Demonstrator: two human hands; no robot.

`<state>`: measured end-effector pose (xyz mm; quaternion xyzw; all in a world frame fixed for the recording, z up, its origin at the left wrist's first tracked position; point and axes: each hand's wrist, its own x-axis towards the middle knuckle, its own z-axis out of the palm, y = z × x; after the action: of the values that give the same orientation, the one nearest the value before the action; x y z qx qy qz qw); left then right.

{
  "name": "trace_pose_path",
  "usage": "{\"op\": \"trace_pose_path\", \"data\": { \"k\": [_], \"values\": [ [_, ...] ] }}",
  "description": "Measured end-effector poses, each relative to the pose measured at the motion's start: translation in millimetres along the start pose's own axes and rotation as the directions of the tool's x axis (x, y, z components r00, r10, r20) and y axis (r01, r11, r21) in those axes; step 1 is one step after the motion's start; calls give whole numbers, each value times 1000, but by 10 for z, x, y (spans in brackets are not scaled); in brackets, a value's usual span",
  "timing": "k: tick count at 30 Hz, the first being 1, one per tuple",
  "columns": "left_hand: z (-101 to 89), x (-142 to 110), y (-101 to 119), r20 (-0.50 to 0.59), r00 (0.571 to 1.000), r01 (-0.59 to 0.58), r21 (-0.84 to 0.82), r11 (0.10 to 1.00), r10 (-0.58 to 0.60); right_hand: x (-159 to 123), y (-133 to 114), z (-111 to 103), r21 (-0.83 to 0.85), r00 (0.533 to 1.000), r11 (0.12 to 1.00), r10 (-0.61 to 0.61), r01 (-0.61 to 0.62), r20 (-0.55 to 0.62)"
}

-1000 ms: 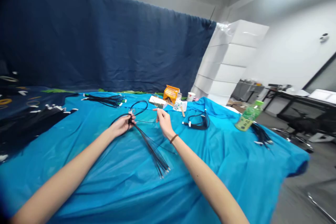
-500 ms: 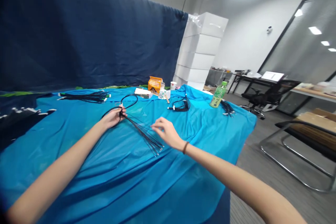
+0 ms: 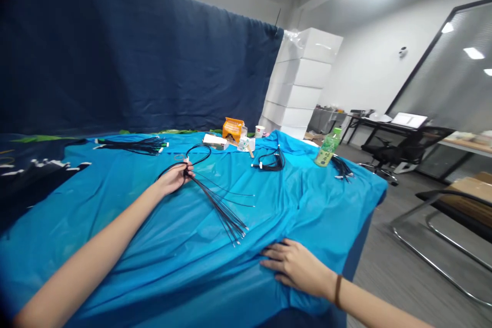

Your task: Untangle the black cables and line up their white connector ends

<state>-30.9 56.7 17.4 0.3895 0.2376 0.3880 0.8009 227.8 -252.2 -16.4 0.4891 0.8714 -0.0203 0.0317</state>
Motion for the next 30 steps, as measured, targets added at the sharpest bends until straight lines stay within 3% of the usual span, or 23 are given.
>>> {"op": "trace_pose_path", "data": {
  "k": [4,6,9,14,17,20,21,22,24,27,30],
  "values": [
    [8,-8,15,-16,1000,11,3,1000,-11,197,346,-50,-127,999,992,5,-10,-40],
    [2,-5,27,-19,1000,17,3,1000,-17,254,382,-70,-169,999,985,-31,28,-13],
    [-10,4,39,-20,999,25,7,1000,-25,220,124,-98,-173,998,984,-49,43,-29],
    [-1,8,40,-11,1000,25,12,1000,-24,-159,-612,-13,38,962,966,-258,256,88],
    [8,9,27,0,999,33,14,999,-33,-376,-677,228,-35,986,988,-144,147,87],
    [-4,22,10,6,999,45,11,999,-45,-399,-463,478,-175,997,984,-34,21,-67],
    [-13,29,5,6,999,48,9,999,-48,-364,-366,520,-229,988,972,20,-55,-153],
    [-23,36,1,5,999,51,7,999,-51,-314,-264,530,-278,985,957,42,-88,-166],
    [-42,49,-2,1,998,55,4,998,-55,-192,-48,460,-362,990,930,16,-65,-138],
    [-58,57,6,-12,998,55,3,999,-55,-21,308,231,-512,977,859,-121,13,-178],
    [-53,46,27,-26,999,42,-3,999,-42,90,646,58,-531,966,842,-208,98,-151]
  ]
}}
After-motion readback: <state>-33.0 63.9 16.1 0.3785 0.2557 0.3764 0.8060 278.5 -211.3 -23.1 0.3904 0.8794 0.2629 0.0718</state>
